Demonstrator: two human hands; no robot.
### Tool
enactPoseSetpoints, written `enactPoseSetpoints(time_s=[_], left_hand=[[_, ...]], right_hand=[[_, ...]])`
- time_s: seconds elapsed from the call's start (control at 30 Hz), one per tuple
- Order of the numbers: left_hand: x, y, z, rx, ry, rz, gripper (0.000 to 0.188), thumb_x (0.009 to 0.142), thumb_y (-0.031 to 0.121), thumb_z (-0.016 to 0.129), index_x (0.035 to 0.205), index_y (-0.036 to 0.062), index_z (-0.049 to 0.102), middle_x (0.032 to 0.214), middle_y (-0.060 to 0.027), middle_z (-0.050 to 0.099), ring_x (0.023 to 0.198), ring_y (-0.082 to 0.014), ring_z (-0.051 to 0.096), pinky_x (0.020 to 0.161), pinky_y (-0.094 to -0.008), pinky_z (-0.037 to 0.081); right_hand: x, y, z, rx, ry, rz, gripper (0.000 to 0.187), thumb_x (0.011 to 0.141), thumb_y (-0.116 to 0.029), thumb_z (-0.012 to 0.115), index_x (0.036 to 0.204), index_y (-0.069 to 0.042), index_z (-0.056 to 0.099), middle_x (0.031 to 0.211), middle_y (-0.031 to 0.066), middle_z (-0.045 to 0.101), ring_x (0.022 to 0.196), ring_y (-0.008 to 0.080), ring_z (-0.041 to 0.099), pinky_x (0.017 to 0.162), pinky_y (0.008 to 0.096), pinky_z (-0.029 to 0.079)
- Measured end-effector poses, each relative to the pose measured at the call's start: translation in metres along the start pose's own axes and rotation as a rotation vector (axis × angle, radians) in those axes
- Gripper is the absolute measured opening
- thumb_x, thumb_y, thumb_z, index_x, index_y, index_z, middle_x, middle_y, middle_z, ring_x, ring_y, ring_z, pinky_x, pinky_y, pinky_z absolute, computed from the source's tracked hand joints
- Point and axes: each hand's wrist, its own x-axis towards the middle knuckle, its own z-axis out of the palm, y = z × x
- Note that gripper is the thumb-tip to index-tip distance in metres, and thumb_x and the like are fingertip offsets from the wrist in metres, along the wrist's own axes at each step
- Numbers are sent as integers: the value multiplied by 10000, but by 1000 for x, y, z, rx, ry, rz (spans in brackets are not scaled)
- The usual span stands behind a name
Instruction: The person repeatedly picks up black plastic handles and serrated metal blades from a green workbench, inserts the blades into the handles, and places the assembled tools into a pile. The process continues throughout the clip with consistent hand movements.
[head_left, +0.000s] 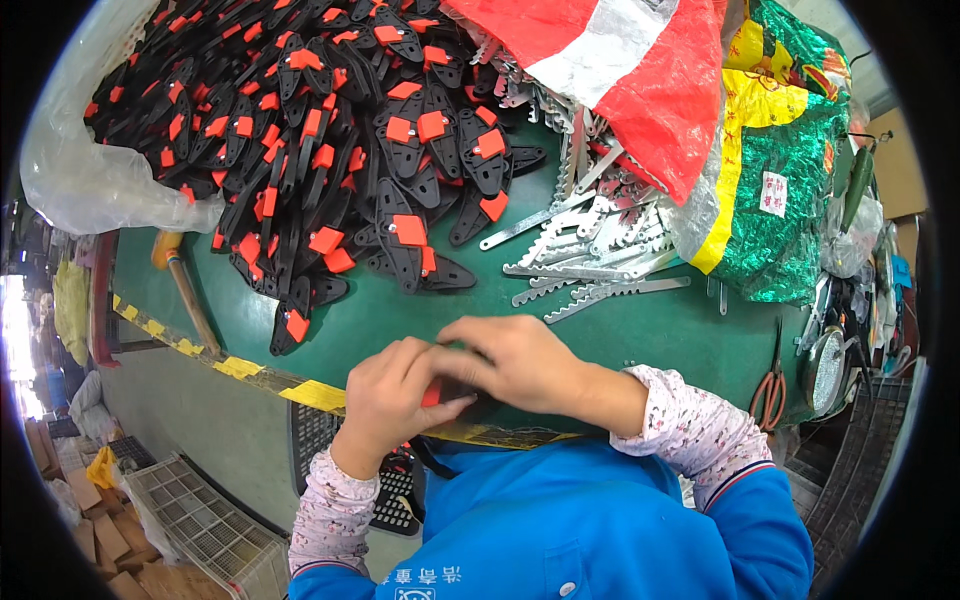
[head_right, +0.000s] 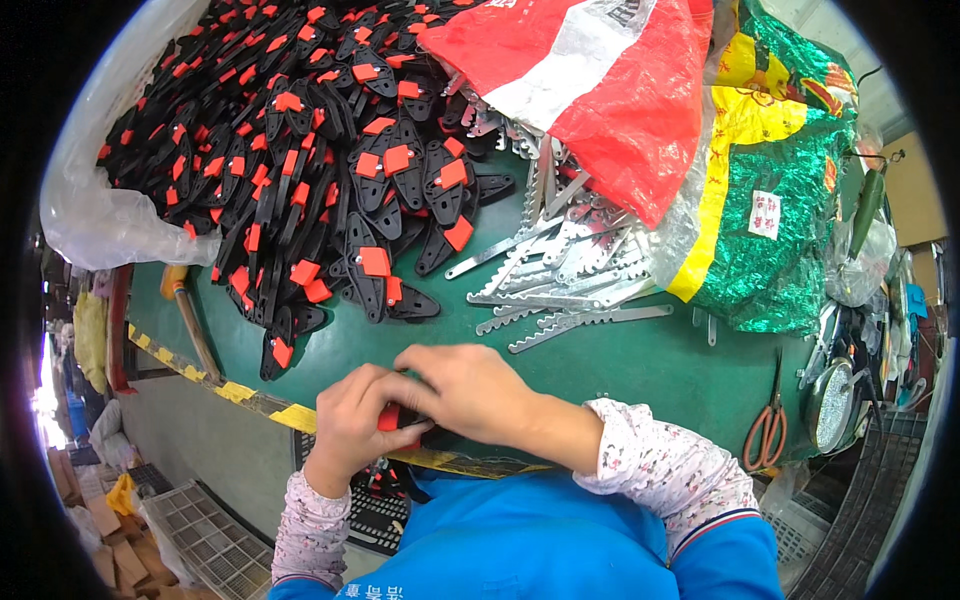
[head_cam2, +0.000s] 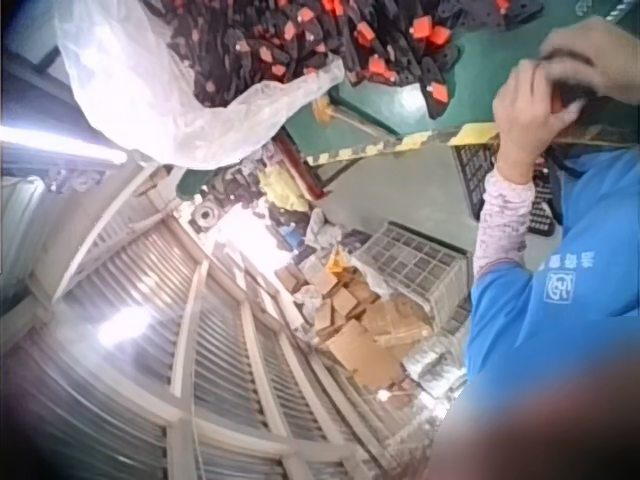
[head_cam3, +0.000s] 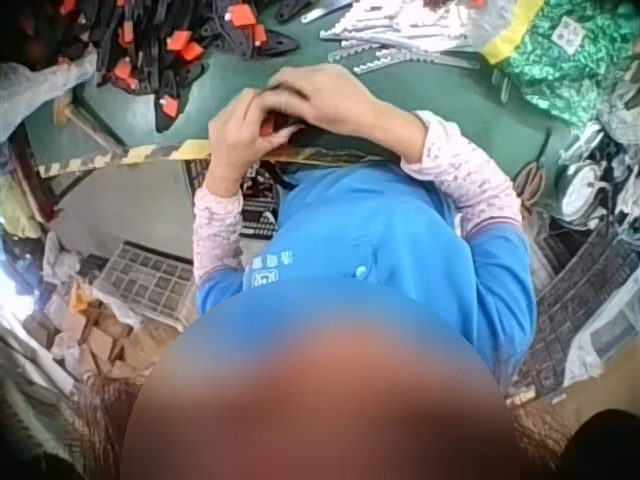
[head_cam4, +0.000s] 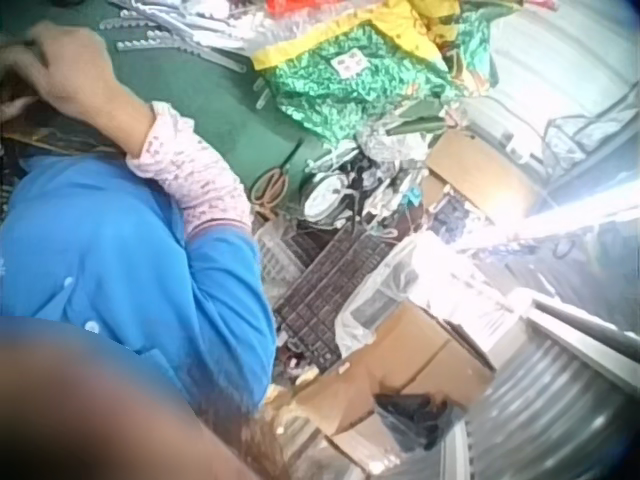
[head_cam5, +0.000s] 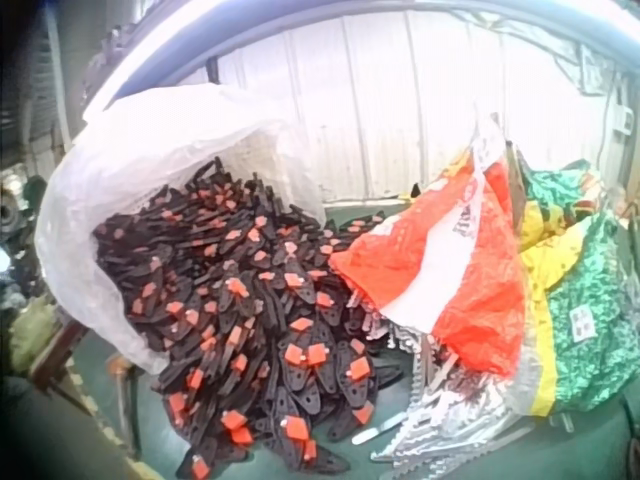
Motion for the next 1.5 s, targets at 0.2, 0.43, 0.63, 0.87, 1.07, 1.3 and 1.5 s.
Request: enactPoseSetpoints(time_s=[0.2, 0.43, 0.63, 0.87, 1.07, 1.3, 1.5], left_hand=[[7, -4, -4, -43, -98, -27, 511, 724, 252, 926, 1141, 34, 727, 1147, -137, 644, 1052, -352, 631, 887, -441, 537], [23, -9, -5, 236, 104, 97, 662, 749, 62, 885, 1362, 40, 634, 1266, -166, 611, 1167, -394, 614, 965, -467, 521], [22, -8, -3, -85, -33, -124, 628, 721, 43, 874, 1297, 27, 627, 1223, -162, 584, 1095, -401, 633, 933, -474, 552], [12, -22, -9, -32, 43, -199, 652, 721, 2, 819, 1321, 8, 563, 1214, -207, 568, 1118, -416, 606, 975, -464, 526], [4, -25, -16, -34, 82, -186, 660, 704, 5, 812, 1314, 12, 559, 1209, -206, 584, 1116, -414, 606, 977, -470, 520], [7, -22, -23, 74, 74, -138, 684, 673, 2, 823, 1311, 11, 576, 1201, -186, 601, 1106, -408, 611, 964, -483, 526], [6, -22, -20, 20, 33, -122, 693, 687, 4, 834, 1331, 9, 578, 1217, -191, 604, 1114, -408, 615, 954, -480, 532]], right_hand=[[38, 44, -3, -672, 311, -225, 294, 789, -221, 841, 985, -43, 715, 951, 83, 601, 939, 282, 607, 767, 414, 536], [12, 14, -15, 38, -45, 242, 303, 914, -316, 760, 858, -20, 788, 803, 179, 695, 864, 384, 694, 730, 483, 569], [12, 60, -77, -738, 180, -203, 114, 873, -179, 748, 971, -123, 767, 982, 61, 634, 1028, 300, 622, 870, 433, 516], [27, 65, -64, -459, 108, -347, 140, 892, -147, 744, 1023, -135, 698, 959, 35, 657, 1027, 273, 636, 917, 403, 456], [26, 39, -29, -283, 130, -253, 130, 922, -154, 748, 1027, -100, 694, 906, 66, 665, 849, 315, 686, 746, 440, 554], [20, 22, -26, -359, 210, -211, 140, 900, -144, 766, 1001, -80, 695, 899, 77, 658, 854, 309, 691, 743, 439, 552], [16, 17, -21, -378, 135, -214, 186, 877, -91, 785, 1041, -51, 705, 911, 106, 663, 826, 330, 676, 716, 431, 542]])
